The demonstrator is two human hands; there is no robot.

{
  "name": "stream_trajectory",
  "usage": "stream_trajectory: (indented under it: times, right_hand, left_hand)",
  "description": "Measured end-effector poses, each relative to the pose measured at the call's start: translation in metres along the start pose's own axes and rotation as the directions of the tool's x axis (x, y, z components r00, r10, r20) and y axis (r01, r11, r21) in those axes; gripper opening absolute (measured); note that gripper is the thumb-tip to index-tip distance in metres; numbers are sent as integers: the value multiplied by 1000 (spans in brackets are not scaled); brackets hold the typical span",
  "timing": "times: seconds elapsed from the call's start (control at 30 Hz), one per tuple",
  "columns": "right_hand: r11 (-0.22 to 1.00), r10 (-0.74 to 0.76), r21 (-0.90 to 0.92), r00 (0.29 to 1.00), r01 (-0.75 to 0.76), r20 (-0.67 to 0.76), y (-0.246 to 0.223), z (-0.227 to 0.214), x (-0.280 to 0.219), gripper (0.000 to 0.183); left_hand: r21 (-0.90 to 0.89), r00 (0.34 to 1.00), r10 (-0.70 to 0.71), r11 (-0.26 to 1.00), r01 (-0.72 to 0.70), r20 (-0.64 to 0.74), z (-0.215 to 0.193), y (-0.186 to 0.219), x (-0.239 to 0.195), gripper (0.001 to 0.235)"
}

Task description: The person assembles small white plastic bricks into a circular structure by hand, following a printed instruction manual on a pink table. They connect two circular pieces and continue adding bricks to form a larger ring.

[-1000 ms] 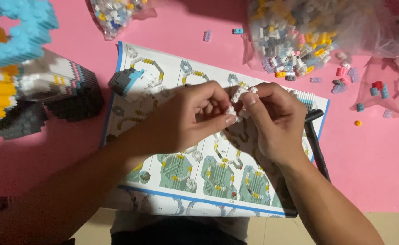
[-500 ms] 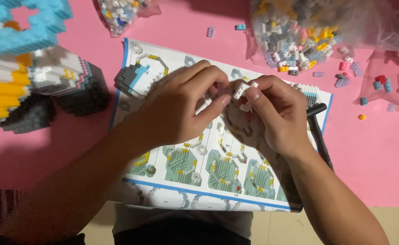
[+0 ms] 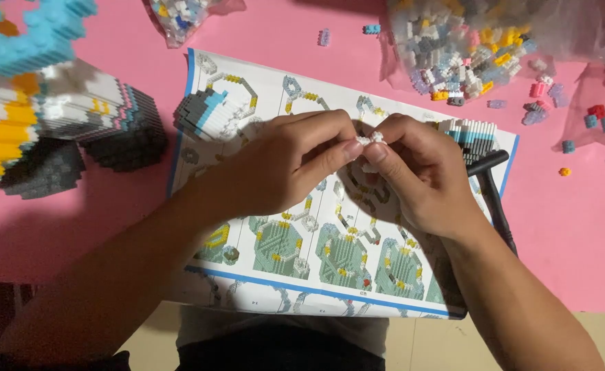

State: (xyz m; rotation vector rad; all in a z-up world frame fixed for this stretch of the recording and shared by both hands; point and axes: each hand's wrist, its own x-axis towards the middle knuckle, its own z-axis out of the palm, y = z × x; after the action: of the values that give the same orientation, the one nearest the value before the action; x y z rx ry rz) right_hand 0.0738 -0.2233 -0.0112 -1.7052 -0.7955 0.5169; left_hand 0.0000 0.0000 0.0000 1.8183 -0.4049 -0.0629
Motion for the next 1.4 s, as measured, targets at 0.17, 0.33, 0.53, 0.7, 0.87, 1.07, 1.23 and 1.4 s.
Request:
stream_trajectory:
  times: [0.17, 0.33, 0.53, 0.7, 0.87, 1.07, 1.23, 1.4]
  right_hand:
    - [999, -50, -15, 999, 50, 20, -1, -1, 2, 16]
    - [998, -42, -36, 999, 42, 16, -2, -1, 2, 18]
    - [992, -57, -110, 998, 59, 21, -6, 0, 3, 18]
    - [995, -58, -86, 998, 58, -1, -8, 4, 2, 21]
    - [995, -79, -59, 996, 77, -28, -6, 5, 1, 19]
    - [998, -40, -42, 998, 38, -41, -3, 1, 2, 15]
    - [988, -49, -148, 997, 39, -64, -5, 1, 3, 14]
    - [981, -53, -188, 996, 38, -76, -6, 2, 4, 14]
  left_hand:
    - [14, 995, -100, 995, 100, 22, 1, 2, 2, 22]
    - [62, 990, -139, 988, 139, 0, 2, 2, 4, 24]
    - [39, 991, -129, 991, 129, 13, 1, 4, 3, 22]
    - [9, 999, -44, 999, 45, -5, 1, 0, 0, 21]
    - [-17, 999, 36, 999, -36, -22, 5, -2, -1, 17]
    - [9, 998, 54, 998, -54, -24, 7, -4, 0, 22]
    - [88, 958, -276, 959, 269, 80, 4, -1, 7, 26]
    - [73, 960, -268, 962, 263, 79, 4, -9, 6, 27]
